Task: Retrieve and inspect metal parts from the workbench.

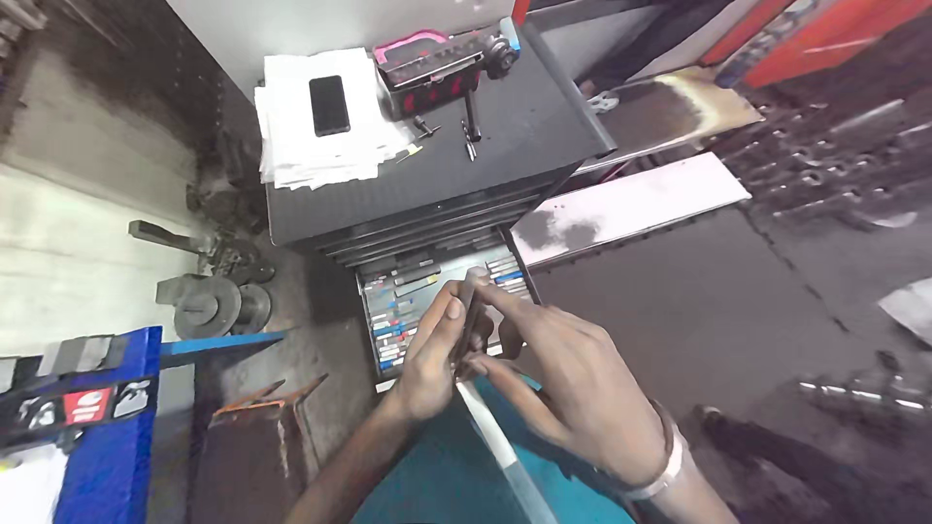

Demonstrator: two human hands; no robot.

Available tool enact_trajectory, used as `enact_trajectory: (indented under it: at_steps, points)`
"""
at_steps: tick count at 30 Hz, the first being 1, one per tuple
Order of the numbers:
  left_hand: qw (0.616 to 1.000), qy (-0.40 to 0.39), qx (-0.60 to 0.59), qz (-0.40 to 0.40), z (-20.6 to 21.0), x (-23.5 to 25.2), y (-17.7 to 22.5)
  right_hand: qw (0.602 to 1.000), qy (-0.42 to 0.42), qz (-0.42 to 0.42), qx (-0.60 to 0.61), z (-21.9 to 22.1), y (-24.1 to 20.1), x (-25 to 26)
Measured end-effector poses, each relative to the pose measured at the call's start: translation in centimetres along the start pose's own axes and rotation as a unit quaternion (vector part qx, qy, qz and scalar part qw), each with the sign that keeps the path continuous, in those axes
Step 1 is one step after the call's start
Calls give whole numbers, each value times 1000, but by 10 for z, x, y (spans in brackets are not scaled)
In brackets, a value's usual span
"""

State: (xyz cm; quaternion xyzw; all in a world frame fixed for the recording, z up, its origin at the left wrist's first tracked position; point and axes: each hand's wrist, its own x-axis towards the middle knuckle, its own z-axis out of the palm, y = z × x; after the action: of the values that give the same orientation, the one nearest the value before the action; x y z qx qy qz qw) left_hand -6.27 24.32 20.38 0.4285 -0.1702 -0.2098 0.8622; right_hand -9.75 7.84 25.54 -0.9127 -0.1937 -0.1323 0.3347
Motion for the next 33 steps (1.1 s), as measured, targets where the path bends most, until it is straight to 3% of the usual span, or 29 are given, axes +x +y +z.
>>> enact_trajectory:
  at_steps: [5,9,14,26,30,33]
  points:
    - [1000,20,3,7,4,2,-1,990,68,4,122,1,3,-5]
    - [1000,11,7,16,6,5,5,951,130,-7,281,10,4,-11]
    - [1000,-13,-21,19,11,8,5,920,150,-2,362,11,-2,-14]
    - [998,-45,-41,11,15,8,10,917,153,-15,368,5,-5,-14]
    - [998,-50,-25,8,16,8,9,954,192,-8,229,3,1,-10]
    - [991,-53,-111,-51,18,9,5,962,230,15,148,-4,14,-7]
